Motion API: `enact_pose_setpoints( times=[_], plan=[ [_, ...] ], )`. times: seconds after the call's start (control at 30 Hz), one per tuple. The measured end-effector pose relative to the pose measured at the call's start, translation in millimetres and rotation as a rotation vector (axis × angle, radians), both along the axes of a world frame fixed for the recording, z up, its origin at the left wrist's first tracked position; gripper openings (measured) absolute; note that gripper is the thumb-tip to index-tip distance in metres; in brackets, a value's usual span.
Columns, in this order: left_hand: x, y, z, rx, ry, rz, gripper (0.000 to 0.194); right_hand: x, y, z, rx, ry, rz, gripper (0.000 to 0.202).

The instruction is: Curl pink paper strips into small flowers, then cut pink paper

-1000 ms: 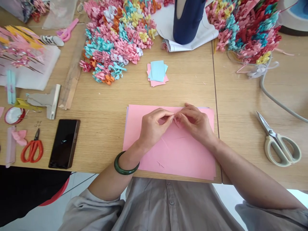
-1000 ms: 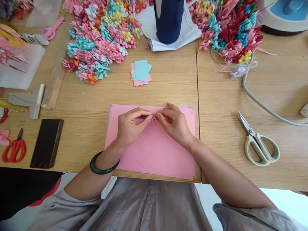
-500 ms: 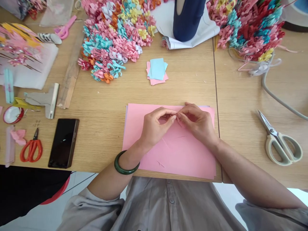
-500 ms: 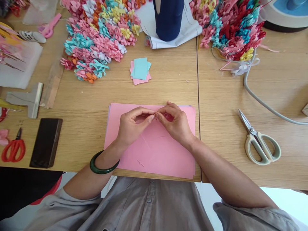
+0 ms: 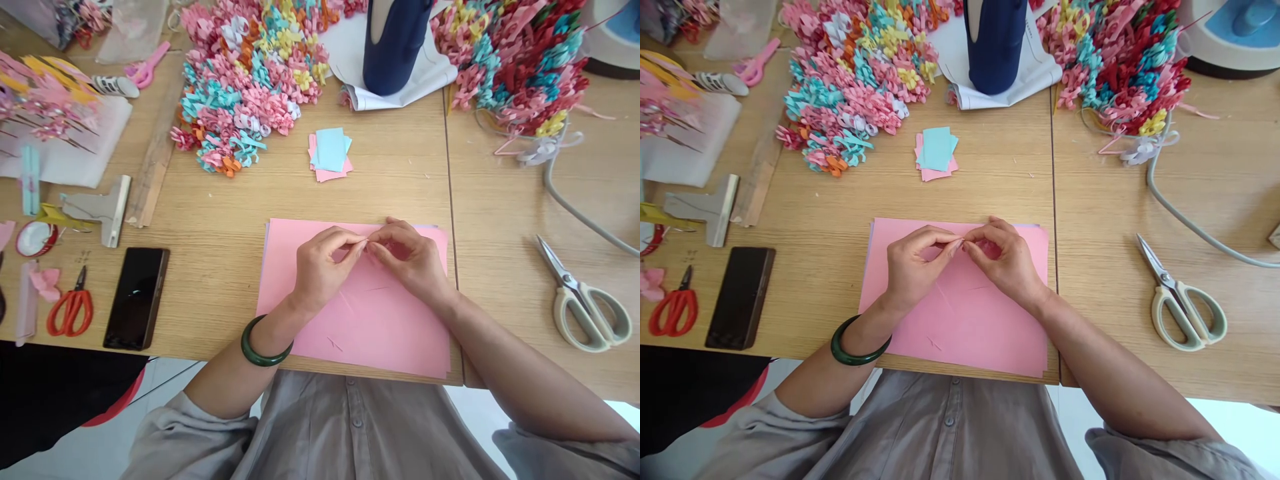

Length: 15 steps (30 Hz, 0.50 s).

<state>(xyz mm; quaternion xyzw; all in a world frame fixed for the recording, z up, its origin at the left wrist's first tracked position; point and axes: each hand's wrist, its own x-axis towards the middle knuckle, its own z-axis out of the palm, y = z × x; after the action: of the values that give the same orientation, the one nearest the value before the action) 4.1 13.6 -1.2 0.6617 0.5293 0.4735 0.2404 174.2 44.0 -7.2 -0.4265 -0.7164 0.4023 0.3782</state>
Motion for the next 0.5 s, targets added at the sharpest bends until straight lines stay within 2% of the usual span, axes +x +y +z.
enact_pose_setpoints(
  times=[0.13, 0.33, 0.5],
  plan=[
    [1.4, -0.7, 0.3, -0.042, -0.049, 0.003, 0.007, -0.7, -0.1, -1.5, 0.028, -0.001, -0.011, 0.008],
    [2.2, -3.1, -1.2, -0.085, -0.044, 0.005, 0.005, 0.5, 0.1, 2.1, -0.016, -0.016, 0.014, 0.008],
    [3.8, -2.9, -1.0, -0.125, -0.068, -0.005, 0.005, 2.3, 1.1, 5.0, -0.060, 0.033, 0.022, 0.018]
  ],
)
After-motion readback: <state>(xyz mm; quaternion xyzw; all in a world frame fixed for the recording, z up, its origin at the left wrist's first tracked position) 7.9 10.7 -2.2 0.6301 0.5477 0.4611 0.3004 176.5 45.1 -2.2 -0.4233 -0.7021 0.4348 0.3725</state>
